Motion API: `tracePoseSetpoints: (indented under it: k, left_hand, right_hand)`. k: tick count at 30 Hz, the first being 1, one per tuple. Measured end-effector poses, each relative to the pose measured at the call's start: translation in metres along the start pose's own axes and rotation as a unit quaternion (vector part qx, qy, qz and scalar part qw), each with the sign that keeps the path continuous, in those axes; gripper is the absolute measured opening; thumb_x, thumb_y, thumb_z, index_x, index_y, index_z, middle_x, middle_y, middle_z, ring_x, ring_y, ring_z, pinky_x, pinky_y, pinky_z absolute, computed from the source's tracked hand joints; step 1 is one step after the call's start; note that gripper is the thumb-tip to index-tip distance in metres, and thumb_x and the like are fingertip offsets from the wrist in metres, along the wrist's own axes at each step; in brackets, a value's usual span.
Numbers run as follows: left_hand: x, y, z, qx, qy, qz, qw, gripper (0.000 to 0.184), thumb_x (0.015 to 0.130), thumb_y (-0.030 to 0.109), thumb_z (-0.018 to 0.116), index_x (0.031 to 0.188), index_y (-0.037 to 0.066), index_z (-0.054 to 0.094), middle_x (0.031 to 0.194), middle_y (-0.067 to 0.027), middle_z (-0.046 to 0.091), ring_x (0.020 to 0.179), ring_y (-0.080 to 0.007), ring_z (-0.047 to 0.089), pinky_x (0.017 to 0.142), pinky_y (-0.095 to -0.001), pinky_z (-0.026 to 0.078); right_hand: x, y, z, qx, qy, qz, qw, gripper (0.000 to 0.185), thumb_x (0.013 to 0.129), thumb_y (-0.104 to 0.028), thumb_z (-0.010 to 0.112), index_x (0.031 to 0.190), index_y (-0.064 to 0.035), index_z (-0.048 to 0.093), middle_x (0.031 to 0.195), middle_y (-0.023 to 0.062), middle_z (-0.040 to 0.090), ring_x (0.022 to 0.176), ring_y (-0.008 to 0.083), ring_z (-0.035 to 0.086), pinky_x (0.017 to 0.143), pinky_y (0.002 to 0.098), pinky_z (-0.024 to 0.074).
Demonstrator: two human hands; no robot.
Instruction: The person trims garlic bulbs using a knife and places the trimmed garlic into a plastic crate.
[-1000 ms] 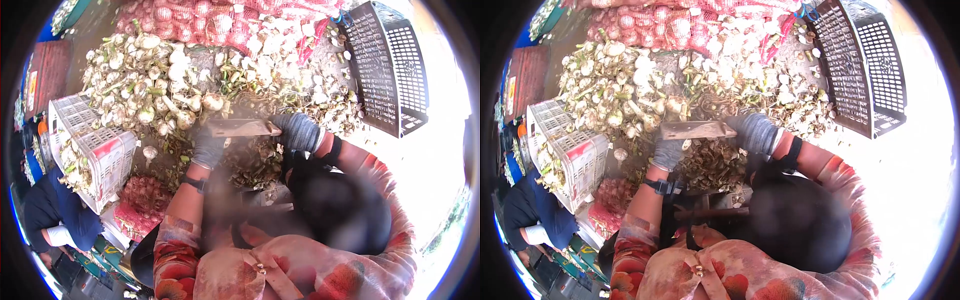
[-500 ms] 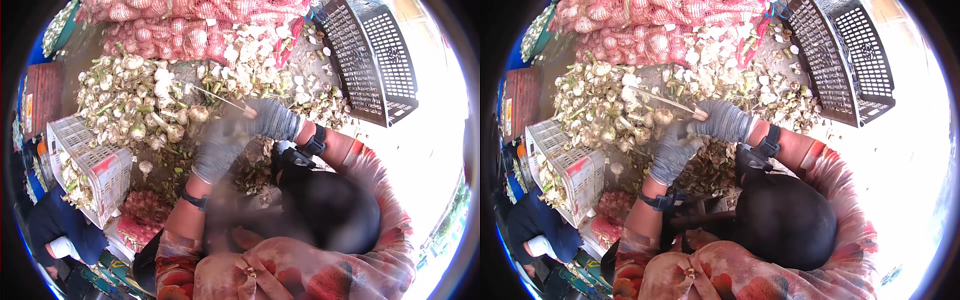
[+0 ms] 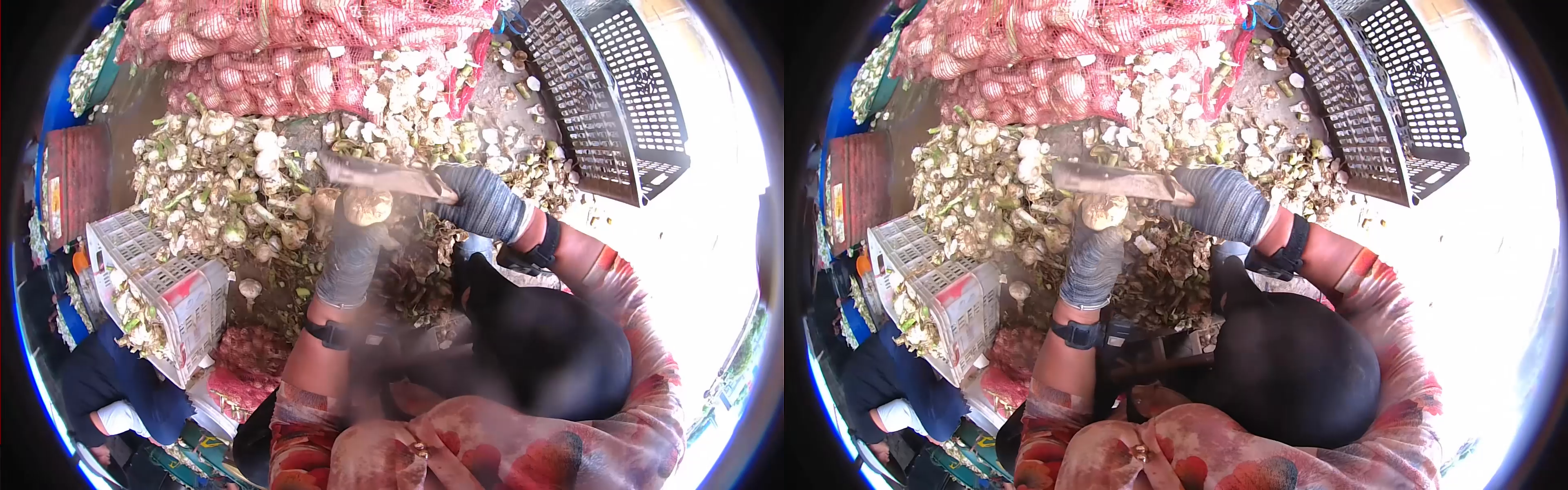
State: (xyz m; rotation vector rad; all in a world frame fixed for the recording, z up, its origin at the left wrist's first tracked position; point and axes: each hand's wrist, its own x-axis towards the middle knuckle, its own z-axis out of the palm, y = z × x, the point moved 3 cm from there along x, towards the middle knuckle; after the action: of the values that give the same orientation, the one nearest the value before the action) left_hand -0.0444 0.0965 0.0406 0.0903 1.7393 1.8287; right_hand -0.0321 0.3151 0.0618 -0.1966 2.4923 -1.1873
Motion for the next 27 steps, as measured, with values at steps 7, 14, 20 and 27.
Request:
tracePoseSetpoints:
  k: [7, 14, 20, 27]
  left_hand:
    - [-0.026, -0.092, -0.047, -0.026, -0.086, 0.040, 0.995, 0.054, 0.100, 0.038, 0.036, 0.147, 0.012, 0.028, 0.148, -0.0085, 0.035, 0.133, -0.0192, 0.038, 0.111, -0.0361, 0.030]
    - [-0.041, -0.031, -0.028, -0.090, -0.004, -0.017, 0.996, 0.066, 0.096, 0.035, 0.048, 0.149, 0.009, 0.019, 0.144, -0.0164, 0.037, 0.128, -0.0276, 0.043, 0.108, -0.0420, 0.037]
    - [-0.059, -0.036, -0.028, -0.419, -0.197, -0.055, 0.885, 0.042, 0.096, 0.015, 0.051, 0.134, -0.003, 0.046, 0.137, -0.0154, 0.049, 0.127, -0.0222, 0.047, 0.109, -0.0356, 0.036]
    - [-0.048, 0.040, 0.001, 0.154, 0.035, 0.046, 0.986, 0.063, 0.071, 0.022, 0.081, 0.121, 0.004, 0.045, 0.107, -0.0069, 0.059, 0.100, -0.0175, 0.058, 0.087, -0.0315, 0.049]
  right_hand:
    - [-0.018, -0.034, -0.010, -0.112, -0.004, -0.198, 0.974, 0.030, 0.073, -0.016, 0.064, 0.102, -0.0113, 0.062, 0.080, 0.0127, 0.065, 0.073, 0.0344, 0.065, 0.061, 0.0434, 0.0511]
    - [-0.016, -0.024, 0.011, -0.138, -0.036, -0.192, 0.971, 0.043, 0.069, -0.013, 0.066, 0.111, -0.0109, 0.058, 0.081, 0.0125, 0.065, 0.074, 0.0335, 0.065, 0.060, 0.0428, 0.0514]
    - [-0.016, -0.010, 0.029, -0.182, -0.010, -0.206, 0.961, 0.045, 0.068, -0.015, 0.069, 0.111, -0.0118, 0.055, 0.080, 0.0116, 0.063, 0.074, 0.0333, 0.065, 0.058, 0.0440, 0.0503]
    - [0.000, 0.072, 0.015, -0.164, 0.091, 0.022, 0.982, 0.020, 0.079, -0.018, 0.063, 0.097, -0.0088, 0.058, 0.077, 0.0165, 0.065, 0.074, 0.0341, 0.066, 0.060, 0.0434, 0.0511]
